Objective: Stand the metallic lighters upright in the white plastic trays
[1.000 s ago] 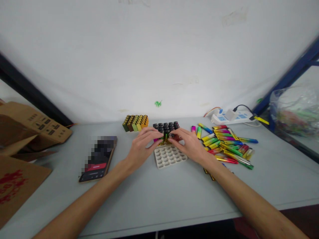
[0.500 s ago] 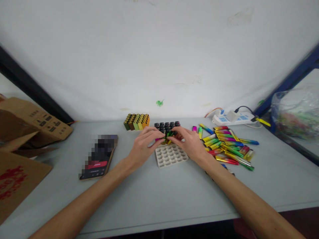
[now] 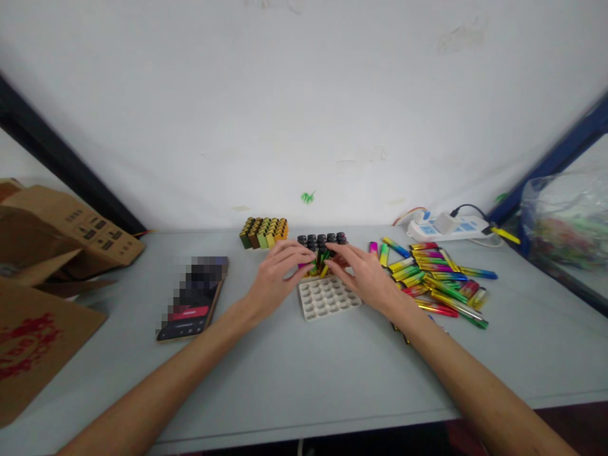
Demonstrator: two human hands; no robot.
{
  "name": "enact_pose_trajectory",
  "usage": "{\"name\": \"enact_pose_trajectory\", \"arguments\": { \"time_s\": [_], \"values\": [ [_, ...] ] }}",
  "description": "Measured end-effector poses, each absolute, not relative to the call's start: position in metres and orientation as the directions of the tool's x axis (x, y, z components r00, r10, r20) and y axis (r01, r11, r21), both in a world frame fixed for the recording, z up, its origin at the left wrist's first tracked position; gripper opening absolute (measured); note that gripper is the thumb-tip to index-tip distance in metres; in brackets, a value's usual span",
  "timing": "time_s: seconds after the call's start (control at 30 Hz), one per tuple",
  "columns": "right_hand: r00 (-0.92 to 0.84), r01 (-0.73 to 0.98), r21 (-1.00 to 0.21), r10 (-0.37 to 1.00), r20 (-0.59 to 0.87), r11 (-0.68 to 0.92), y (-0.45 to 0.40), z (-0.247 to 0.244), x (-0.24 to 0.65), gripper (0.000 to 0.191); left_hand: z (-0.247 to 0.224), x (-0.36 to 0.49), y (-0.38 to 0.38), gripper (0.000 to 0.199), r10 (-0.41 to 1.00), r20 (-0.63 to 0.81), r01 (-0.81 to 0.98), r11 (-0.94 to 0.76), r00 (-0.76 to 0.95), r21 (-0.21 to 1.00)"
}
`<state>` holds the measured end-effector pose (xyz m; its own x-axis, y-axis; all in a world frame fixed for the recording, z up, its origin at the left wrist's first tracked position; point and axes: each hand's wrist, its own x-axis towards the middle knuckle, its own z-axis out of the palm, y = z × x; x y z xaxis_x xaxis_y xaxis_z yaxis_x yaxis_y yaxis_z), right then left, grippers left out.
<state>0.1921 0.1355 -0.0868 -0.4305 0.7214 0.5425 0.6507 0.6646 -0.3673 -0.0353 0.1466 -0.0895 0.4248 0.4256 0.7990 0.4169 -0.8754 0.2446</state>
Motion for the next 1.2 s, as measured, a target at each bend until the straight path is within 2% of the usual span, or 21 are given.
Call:
{"name": "enact_pose_trajectory", "arguments": {
  "time_s": [0.1, 0.23, 0.4, 0.67, 0.93, 1.03, 1.2],
  "values": [
    [-0.471, 0.647, -0.335, 0.704, 0.531, 0.685, 0.133, -0.083, 0.195, 0.030, -0.092, -0.037, 0.148, 0.017, 0.423, 0.798, 0.452, -0.866, 0.430, 0.216],
    [-0.427, 0.602, -0.384, 0.689, 0.585, 0.700, 0.136, -0.088, 0.196, 0.021, -0.098, -0.039, 0.150, 0.023, 0.439, 0.788, 0.480, -0.851, 0.432, 0.211],
    [-0.308, 0.601, -0.392, 0.654, 0.691, 0.697, 0.141, -0.099, 0.190, 0.021, -0.101, -0.038, 0.150, 0.028, 0.439, 0.786, 0.473, -0.854, 0.435, 0.215],
    [-0.297, 0.626, -0.337, 0.615, 0.731, 0.703, 0.139, -0.102, 0.184, 0.019, -0.103, -0.037, 0.149, 0.031, 0.447, 0.788, 0.472, -0.851, 0.423, 0.229],
    [-0.351, 0.547, -0.417, 0.651, 0.672, 0.726, 0.137, -0.096, 0.191, 0.017, -0.103, -0.040, 0.151, 0.031, 0.444, 0.790, 0.480, -0.849, 0.423, 0.220],
    [-0.316, 0.543, -0.431, 0.651, 0.690, 0.721, 0.138, -0.098, 0.190, 0.018, -0.103, -0.040, 0.151, 0.032, 0.447, 0.784, 0.480, -0.849, 0.430, 0.221],
    [-0.304, 0.563, -0.395, 0.627, 0.718, 0.726, 0.139, -0.102, 0.187, 0.018, -0.103, -0.040, 0.150, 0.033, 0.446, 0.780, 0.465, -0.856, 0.439, 0.228]
  ]
}}
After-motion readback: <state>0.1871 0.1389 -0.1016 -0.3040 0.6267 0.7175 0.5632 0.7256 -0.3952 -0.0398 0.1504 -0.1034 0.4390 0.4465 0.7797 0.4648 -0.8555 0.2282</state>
